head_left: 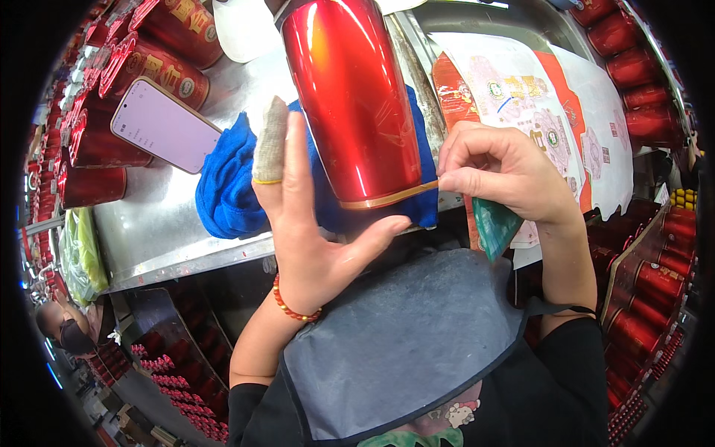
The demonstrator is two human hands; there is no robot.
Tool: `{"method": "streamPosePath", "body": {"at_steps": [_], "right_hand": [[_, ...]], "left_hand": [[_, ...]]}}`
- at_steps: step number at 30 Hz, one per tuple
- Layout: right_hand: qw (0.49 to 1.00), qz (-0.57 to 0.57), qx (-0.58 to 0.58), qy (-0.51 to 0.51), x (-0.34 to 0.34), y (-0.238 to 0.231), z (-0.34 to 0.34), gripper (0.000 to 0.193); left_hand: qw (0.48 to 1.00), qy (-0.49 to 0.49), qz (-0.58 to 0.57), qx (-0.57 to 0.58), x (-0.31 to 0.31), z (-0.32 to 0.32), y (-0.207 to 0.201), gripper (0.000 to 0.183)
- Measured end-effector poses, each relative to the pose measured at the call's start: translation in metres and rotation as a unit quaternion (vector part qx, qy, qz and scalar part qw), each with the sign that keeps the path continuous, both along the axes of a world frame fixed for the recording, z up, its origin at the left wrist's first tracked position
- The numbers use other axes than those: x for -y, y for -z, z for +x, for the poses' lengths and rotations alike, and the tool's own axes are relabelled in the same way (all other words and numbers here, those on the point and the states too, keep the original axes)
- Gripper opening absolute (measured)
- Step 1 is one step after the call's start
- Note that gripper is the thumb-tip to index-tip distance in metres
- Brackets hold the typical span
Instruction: The person wipes the exterior of red cylindrical cans with a green sponge and a blue cloth. They rotate each can to clean all sides, then place it on a nearby tray. The process is repeated for multiple cans.
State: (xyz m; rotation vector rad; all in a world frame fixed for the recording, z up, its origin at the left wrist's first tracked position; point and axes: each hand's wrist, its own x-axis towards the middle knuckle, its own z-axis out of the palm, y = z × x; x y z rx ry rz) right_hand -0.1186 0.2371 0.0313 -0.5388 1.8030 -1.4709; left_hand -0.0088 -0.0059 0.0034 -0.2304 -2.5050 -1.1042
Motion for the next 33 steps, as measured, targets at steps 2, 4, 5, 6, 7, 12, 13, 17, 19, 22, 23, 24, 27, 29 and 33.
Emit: {"method": "streamPosePath", "body": {"at_steps": [2, 4, 5, 6, 7, 12, 13, 17, 19, 22, 23, 24, 27, 29, 33], "right_hand": [[1.000, 0.002, -0.003, 0.003, 0.000, 0.004, 0.000, 0.011], [1.000, 0.006, -0.016, 0.000, 0.001, 0.007, 0.000, 0.011], [1.000, 0.007, -0.023, -0.002, 0.001, 0.008, -0.001, 0.011], [1.000, 0.011, -0.027, 0.000, 0.002, 0.008, 0.000, 0.011], [0.999, 0.015, -0.031, 0.002, 0.004, 0.006, 0.000, 0.012], [0.998, 0.015, -0.054, -0.001, 0.007, 0.008, 0.001, 0.013], [0.998, 0.010, -0.059, -0.004, 0.008, 0.008, 0.001, 0.013], [0.997, 0.010, -0.073, -0.004, 0.011, 0.004, 0.003, 0.014], [0.994, 0.020, -0.105, -0.005, 0.012, 0.002, 0.003, 0.014], [0.988, 0.033, -0.151, 0.000, 0.014, -0.001, 0.006, 0.015], [0.985, 0.037, -0.166, 0.002, 0.015, -0.002, 0.007, 0.015], [0.984, 0.045, -0.171, 0.010, 0.015, -0.003, 0.009, 0.015], [0.981, 0.059, -0.181, 0.028, 0.017, -0.004, 0.013, 0.016], [0.981, 0.059, -0.180, 0.033, 0.017, -0.005, 0.014, 0.016], [0.985, 0.051, -0.162, 0.035, 0.016, -0.006, 0.016, 0.015]], "left_hand": [[0.998, -0.020, -0.058, -0.009, -0.008, -0.001, -0.002, 0.119], [0.994, -0.035, -0.102, -0.022, -0.011, -0.006, 0.001, 0.113], [0.991, -0.042, -0.125, -0.029, -0.011, -0.007, 0.002, 0.110], [0.990, -0.047, -0.128, -0.025, -0.010, -0.007, 0.000, 0.103], [0.990, -0.048, -0.127, -0.027, -0.009, -0.007, 0.001, 0.103], [0.993, -0.046, -0.097, -0.039, -0.004, -0.007, 0.008, 0.097], [0.994, -0.046, -0.086, -0.042, -0.003, -0.006, 0.009, 0.096], [0.997, -0.025, -0.057, -0.034, 0.000, -0.005, 0.011, 0.098], [0.999, -0.020, -0.033, -0.031, 0.001, -0.006, 0.014, 0.099], [1.000, -0.012, -0.025, -0.011, 0.005, -0.004, 0.018, 0.099], [1.000, -0.010, -0.024, -0.015, 0.005, -0.003, 0.017, 0.100], [1.000, -0.009, -0.022, -0.020, 0.005, -0.004, 0.016, 0.101], [0.999, -0.009, -0.028, -0.011, 0.004, -0.003, 0.010, 0.105], [0.999, -0.009, -0.052, -0.011, 0.003, 0.001, 0.004, 0.108], [0.990, -0.029, -0.134, -0.041, -0.004, 0.006, -0.002, 0.110]]}}
